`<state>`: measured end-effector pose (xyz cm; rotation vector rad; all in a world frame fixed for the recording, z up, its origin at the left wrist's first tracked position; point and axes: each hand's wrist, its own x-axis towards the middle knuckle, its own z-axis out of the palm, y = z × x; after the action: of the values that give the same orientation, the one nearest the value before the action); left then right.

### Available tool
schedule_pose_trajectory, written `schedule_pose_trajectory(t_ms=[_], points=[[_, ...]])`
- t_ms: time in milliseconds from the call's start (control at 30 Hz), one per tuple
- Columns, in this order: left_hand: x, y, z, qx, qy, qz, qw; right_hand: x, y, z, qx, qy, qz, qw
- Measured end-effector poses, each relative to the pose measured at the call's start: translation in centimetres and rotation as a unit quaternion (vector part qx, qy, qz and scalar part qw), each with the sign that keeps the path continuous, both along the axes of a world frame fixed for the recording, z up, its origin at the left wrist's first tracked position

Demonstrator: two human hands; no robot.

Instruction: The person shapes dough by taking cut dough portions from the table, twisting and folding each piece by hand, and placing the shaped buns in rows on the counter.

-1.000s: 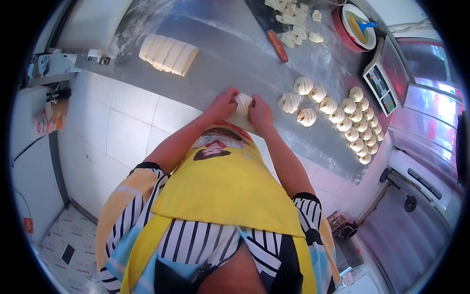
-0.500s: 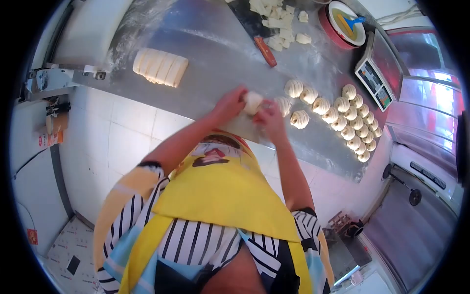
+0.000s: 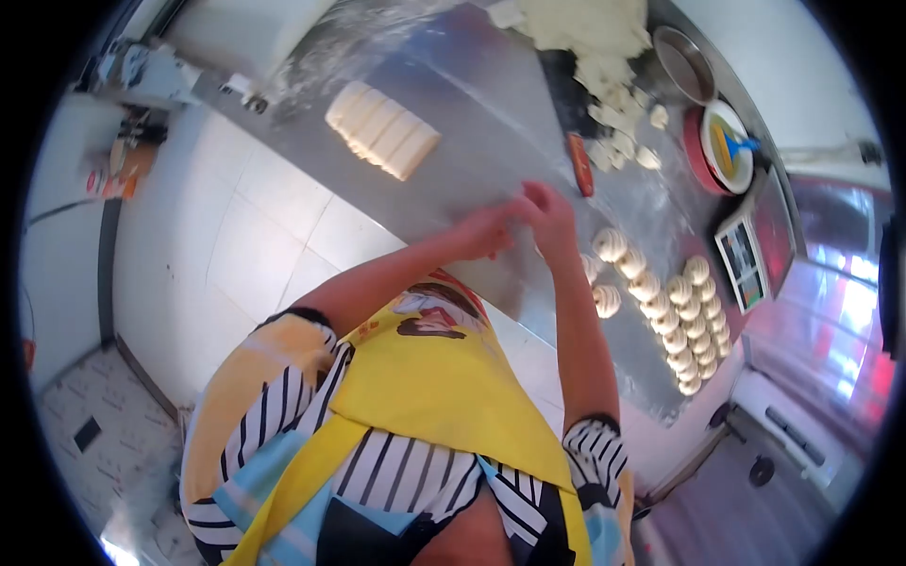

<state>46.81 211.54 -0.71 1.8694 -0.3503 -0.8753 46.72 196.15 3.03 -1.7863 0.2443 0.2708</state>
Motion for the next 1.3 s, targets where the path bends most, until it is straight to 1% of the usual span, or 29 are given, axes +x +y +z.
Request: schedule_pose_trajectory(t_ms=[33, 67, 100, 167, 200, 233, 300, 333, 367, 400, 433, 467, 533, 567, 633, 667, 733, 767, 833, 867, 933, 967, 1067, 1167, 1267, 1300], points=[[-0.3, 2.1, -0.8, -0.017, 0.083, 0.053, 0.995, 3.1, 2.5, -0.6, -0.035, -0.008, 0.066, 0.997], [-0.7, 4.1, -1.6, -0.037, 0.164, 0.106, 0.980, 6.3, 4.9, -3.3, -0.086, -0.021, 0.106, 0.990], [-1.0, 5.7, -2.2, -0.050, 0.181, 0.143, 0.972, 9.1, 7.1, -5.8, -0.137, -0.037, 0.146, 0.979], [-1.3, 8.2, -3.4, -0.079, 0.214, 0.213, 0.950, 13.4, 11.8, -6.7, -0.252, 0.020, 0.206, 0.945], [-1.5, 9.0, -4.2, -0.112, 0.239, 0.237, 0.935, 14.3, 13.6, -7.2, -0.308, 0.049, 0.232, 0.921], [-1.8, 9.6, -4.9, -0.147, 0.265, 0.259, 0.917, 14.1, 14.9, -7.7, -0.334, 0.003, 0.222, 0.916], [-2.0, 10.1, -4.8, -0.229, 0.309, 0.301, 0.873, 13.4, 16.6, -8.6, -0.383, -0.089, 0.199, 0.897], [-1.7, 9.9, -4.7, -0.278, 0.324, 0.319, 0.846, 13.3, 16.2, -8.7, -0.283, -0.031, 0.191, 0.939], [-1.2, 9.5, -4.1, -0.326, 0.338, 0.333, 0.818, 13.0, 15.1, -7.8, -0.180, 0.028, 0.176, 0.967], [-0.8, 9.2, -3.5, -0.397, 0.353, 0.347, 0.773, 12.3, 14.2, -6.6, -0.075, 0.086, 0.155, 0.981], [-0.5, 8.7, -2.9, -0.464, 0.369, 0.357, 0.722, 10.6, 13.3, -5.6, 0.018, 0.087, 0.088, 0.992], [-0.1, 8.2, -2.3, -0.527, 0.382, 0.361, 0.668, 8.5, 12.3, -4.3, 0.110, 0.084, 0.018, 0.990], [0.7, 7.0, -1.2, -0.566, 0.364, 0.330, 0.662, 4.2, 10.7, -0.6, 0.256, 0.137, -0.112, 0.950], [1.0, 6.2, -0.8, -0.583, 0.356, 0.313, 0.660, 2.2, 9.6, -0.9, 0.243, 0.108, -0.122, 0.956], [1.0, 4.7, 0.0, -0.531, 0.331, 0.301, 0.720, -1.4, 7.2, -2.6, 0.217, 0.051, -0.146, 0.964], [0.9, 3.9, 0.3, -0.502, 0.317, 0.293, 0.749, -2.3, 5.7, -2.0, 0.182, 0.066, -0.088, 0.977], [0.8, 3.9, 0.4, -0.478, 0.280, 0.209, 0.806, -3.6, 2.1, -0.4, 0.112, 0.099, 0.024, 0.988], [0.8, 4.1, 0.5, -0.465, 0.259, 0.166, 0.830, -3.5, 0.4, 0.6, 0.114, 0.087, 0.021, 0.989], [0.5, 4.7, 2.4, -0.476, 0.327, 0.031, 0.816, -2.9, -1.8, 3.3, 0.119, 0.066, 0.014, 0.991], [0.4, 4.7, 3.1, -0.476, 0.358, -0.037, 0.802, -2.8, -2.2, 4.2, 0.152, 0.069, 0.065, 0.984], [-0.4, 4.1, 3.2, -0.493, 0.426, -0.100, 0.752, -2.3, -2.6, 6.0, 0.215, 0.072, 0.168, 0.959], [-0.7, 3.9, 3.2, -0.499, 0.459, -0.127, 0.724, -2.0, -2.5, 7.1, 0.148, 0.087, 0.234, 0.957], [-0.6, 4.3, 4.9, -0.429, 0.420, -0.137, 0.788, -2.0, -2.1, 8.2, -0.016, 0.062, 0.290, 0.955], [-1.4, 4.2, 4.9, -0.346, 0.384, -0.073, 0.853, -2.7, -1.3, 8.8, -0.077, -0.052, 0.305, 0.948], [-2.1, 4.0, 5.5, -0.341, 0.346, -0.066, 0.872, -3.0, -1.0, 8.1, -0.122, -0.081, 0.332, 0.932], [-1.8, 4.3, 5.1, -0.328, 0.372, -0.096, 0.863, -2.9, -1.1, 7.9, -0.133, -0.110, 0.341, 0.924]])
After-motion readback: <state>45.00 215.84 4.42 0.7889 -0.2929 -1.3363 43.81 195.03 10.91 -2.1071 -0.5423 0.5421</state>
